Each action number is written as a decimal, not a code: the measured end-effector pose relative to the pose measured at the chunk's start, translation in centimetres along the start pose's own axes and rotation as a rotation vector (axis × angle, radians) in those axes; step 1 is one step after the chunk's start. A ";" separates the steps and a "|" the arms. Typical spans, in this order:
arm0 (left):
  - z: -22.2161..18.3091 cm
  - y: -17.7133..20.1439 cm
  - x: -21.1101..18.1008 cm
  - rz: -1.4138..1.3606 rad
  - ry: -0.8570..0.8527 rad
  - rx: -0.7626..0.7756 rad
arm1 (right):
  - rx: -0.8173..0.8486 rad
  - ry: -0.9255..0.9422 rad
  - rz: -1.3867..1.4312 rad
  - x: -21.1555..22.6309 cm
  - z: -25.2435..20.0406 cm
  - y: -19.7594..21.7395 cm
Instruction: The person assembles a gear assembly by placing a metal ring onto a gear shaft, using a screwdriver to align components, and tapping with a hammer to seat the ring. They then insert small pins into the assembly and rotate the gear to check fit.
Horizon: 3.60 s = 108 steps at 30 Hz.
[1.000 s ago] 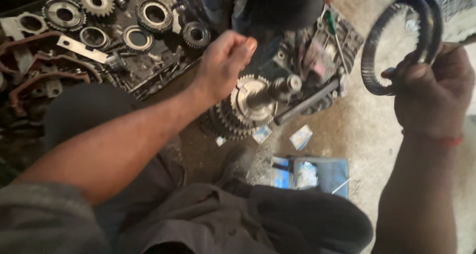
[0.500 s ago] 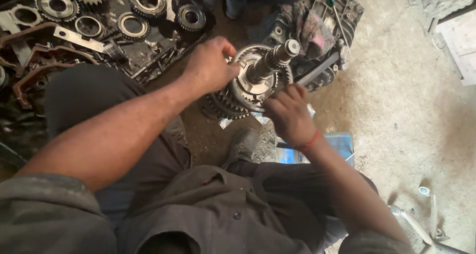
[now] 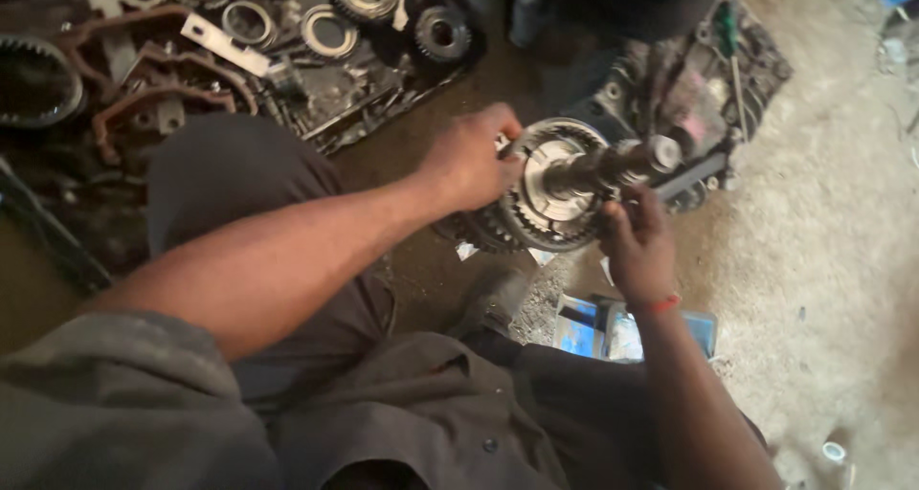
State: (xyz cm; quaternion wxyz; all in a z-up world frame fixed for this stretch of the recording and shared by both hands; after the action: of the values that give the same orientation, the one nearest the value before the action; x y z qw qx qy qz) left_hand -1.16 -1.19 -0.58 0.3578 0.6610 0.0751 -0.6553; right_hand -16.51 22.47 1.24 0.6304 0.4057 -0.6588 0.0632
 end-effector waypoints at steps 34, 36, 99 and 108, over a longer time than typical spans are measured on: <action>3.9 -2.5 1.3 -0.083 -0.105 -0.006 | 0.006 -0.114 0.043 1.0 -1.2 -0.6; 3.9 -2.5 1.4 -0.061 -0.137 -0.025 | 0.000 -0.121 0.025 0.7 -1.1 -0.6; 2.4 -3.0 6.0 0.037 -0.290 0.510 | 0.372 0.074 0.167 -3.1 1.1 -0.3; 2.4 -2.6 4.8 0.067 -0.209 0.547 | 0.335 -0.016 0.108 -2.4 0.8 -0.4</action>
State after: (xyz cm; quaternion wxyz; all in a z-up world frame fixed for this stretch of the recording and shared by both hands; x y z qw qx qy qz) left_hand -3.96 -2.43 -5.73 0.1937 0.6641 -0.1634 -0.7034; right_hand -17.20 22.83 -1.21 0.5442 0.4696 -0.6649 0.2029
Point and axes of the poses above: each hand's wrist, its own z-axis towards the middle knuckle, its own y-axis out of the back of the hand, x = y × z, the point moved 2 cm from there along z, towards the middle knuckle, and after that the axes turned 6 degrees about -y, right-handed, at the moved point
